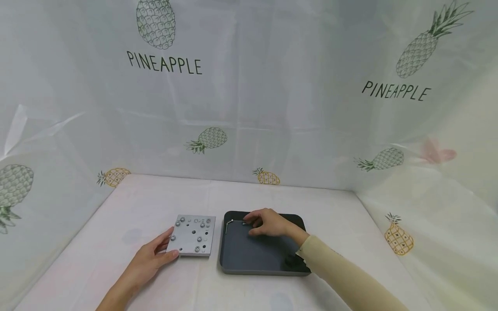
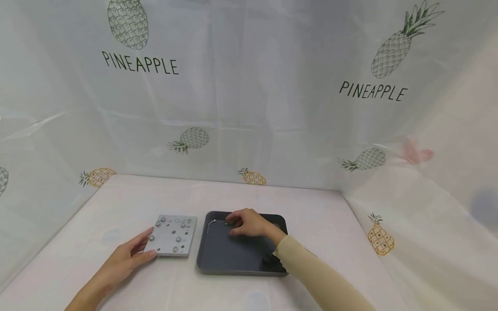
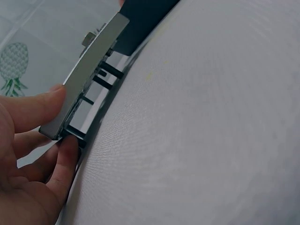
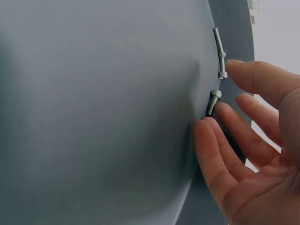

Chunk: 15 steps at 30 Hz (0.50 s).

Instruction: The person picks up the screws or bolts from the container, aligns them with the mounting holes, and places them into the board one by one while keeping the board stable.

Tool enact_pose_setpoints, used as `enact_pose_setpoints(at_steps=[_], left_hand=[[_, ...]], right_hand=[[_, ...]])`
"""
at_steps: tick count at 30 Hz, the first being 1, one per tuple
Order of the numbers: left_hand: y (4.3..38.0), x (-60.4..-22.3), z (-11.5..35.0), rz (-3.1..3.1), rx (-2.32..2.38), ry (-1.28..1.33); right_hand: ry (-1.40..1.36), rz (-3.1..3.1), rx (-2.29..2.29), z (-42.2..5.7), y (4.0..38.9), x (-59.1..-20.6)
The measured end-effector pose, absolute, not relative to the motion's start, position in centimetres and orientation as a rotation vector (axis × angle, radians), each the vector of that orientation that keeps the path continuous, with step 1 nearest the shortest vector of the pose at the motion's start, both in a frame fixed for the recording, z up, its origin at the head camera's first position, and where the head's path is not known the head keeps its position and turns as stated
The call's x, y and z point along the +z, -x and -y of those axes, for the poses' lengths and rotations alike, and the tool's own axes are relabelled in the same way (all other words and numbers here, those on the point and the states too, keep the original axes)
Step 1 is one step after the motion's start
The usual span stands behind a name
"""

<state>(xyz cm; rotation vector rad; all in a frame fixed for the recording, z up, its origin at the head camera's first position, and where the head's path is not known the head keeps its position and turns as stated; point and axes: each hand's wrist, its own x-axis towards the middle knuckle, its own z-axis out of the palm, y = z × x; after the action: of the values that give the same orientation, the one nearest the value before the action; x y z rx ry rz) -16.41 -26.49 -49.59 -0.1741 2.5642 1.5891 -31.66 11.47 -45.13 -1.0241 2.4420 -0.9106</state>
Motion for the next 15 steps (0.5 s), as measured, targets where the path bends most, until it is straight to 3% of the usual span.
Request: enact_pose_setpoints(at_steps=[15], left_hand=[[16.3,-49.7,26.5,-2.565,1.590,0.188]], right_hand=[[1.111,-2.597,-0.715,-9.4,31.6,-45.5]])
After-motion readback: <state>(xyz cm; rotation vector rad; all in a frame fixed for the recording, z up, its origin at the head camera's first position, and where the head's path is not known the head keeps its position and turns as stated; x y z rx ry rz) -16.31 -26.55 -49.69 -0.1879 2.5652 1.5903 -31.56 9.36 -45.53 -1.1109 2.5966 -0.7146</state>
